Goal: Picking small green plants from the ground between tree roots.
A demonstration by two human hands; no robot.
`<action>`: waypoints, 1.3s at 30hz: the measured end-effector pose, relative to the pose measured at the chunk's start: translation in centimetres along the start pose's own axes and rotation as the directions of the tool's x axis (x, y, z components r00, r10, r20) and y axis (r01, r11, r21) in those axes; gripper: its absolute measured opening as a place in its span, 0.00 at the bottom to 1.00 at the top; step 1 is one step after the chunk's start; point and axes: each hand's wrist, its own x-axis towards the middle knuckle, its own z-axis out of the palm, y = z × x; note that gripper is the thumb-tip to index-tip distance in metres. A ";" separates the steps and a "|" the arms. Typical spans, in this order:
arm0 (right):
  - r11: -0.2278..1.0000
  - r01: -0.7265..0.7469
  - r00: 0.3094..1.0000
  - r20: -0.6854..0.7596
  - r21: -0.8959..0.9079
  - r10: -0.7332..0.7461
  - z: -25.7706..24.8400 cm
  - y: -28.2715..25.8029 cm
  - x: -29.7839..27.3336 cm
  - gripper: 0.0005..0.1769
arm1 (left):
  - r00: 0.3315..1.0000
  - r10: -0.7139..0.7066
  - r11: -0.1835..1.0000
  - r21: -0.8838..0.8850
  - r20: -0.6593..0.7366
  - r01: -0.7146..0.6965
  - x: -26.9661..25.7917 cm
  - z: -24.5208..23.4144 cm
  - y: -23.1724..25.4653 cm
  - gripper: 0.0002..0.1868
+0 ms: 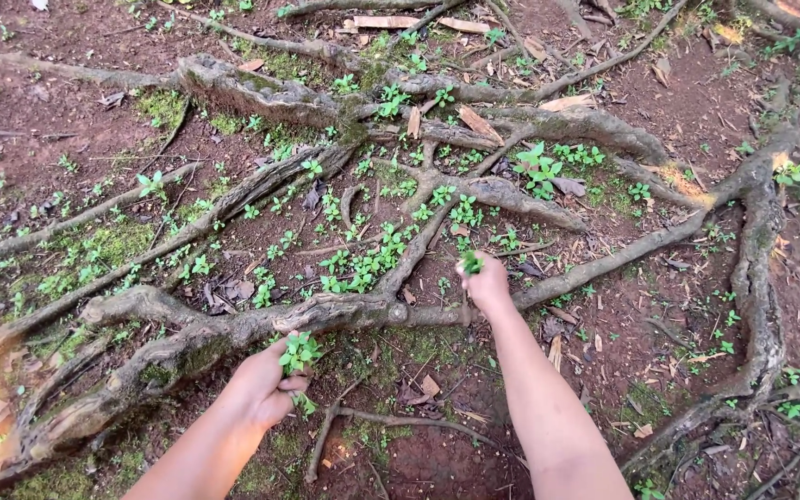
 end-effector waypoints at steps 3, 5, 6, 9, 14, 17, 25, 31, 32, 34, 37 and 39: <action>0.946 0.027 0.994 0.109 -0.323 0.009 0.9 -1.1 -1.2 0.14 | 1.000 0.008 1.000 0.003 0.022 -0.008 0.9 -0.5 -0.1 0.17; 0.870 0.133 0.983 0.173 -0.475 -0.055 1.8 0.9 -0.6 0.12 | 0.999 0.010 1.000 -0.003 0.042 -0.010 1.1 -0.8 -0.4 0.16; 0.761 0.239 0.964 0.244 -0.604 -0.109 2.3 1.9 -0.2 0.15 | 0.998 0.013 1.000 -0.005 0.063 -0.013 1.1 -0.9 -0.5 0.16; 0.648 0.343 0.932 0.162 -0.680 -0.324 3.1 4.4 0.7 0.11 | 0.999 0.029 1.000 -0.004 0.044 -0.029 -0.1 -0.2 -0.3 0.15; 0.962 0.136 0.989 -0.028 -0.235 -0.147 1.6 2.3 0.9 0.14 | 0.997 0.048 0.999 0.000 0.061 -0.048 1.0 -1.7 -0.1 0.15; 0.946 -0.138 0.990 0.015 0.295 0.140 -0.1 -1.2 -1.3 0.14 | 0.996 0.048 0.999 -0.004 0.078 -0.048 1.3 -2.3 -0.2 0.14; 0.982 -0.007 0.995 0.094 -0.188 0.026 2.6 0.3 -1.4 0.14 | 0.997 0.043 0.999 -0.007 0.061 -0.043 -0.2 -0.6 0.5 0.17; 0.944 0.138 0.990 0.051 -0.298 -0.129 5.7 -3.6 -2.9 0.12 | 0.996 0.046 0.998 -0.056 0.078 -0.042 -0.6 0.1 2.2 0.17; 0.919 0.229 0.969 0.165 -0.320 -0.184 6.7 -4.9 -3.4 0.12 | 0.992 0.052 0.996 -0.080 0.114 -0.043 -0.1 -0.1 2.4 0.16; 0.885 0.322 0.931 0.279 -0.335 -0.234 9.0 -6.1 -3.5 0.12 | 0.987 0.058 0.993 -0.108 0.151 -0.042 0.4 -0.3 2.8 0.15; 0.917 0.353 0.819 0.535 -0.187 -0.207 12.4 -6.4 -2.6 0.10 | 0.979 0.072 0.989 -0.140 0.193 -0.045 0.7 -0.1 3.7 0.14; 0.477 0.716 0.682 0.655 -0.509 -0.324 14.1 -6.9 -3.4 0.22 | 0.976 0.072 0.987 -0.155 0.207 -0.040 1.2 -0.5 4.2 0.15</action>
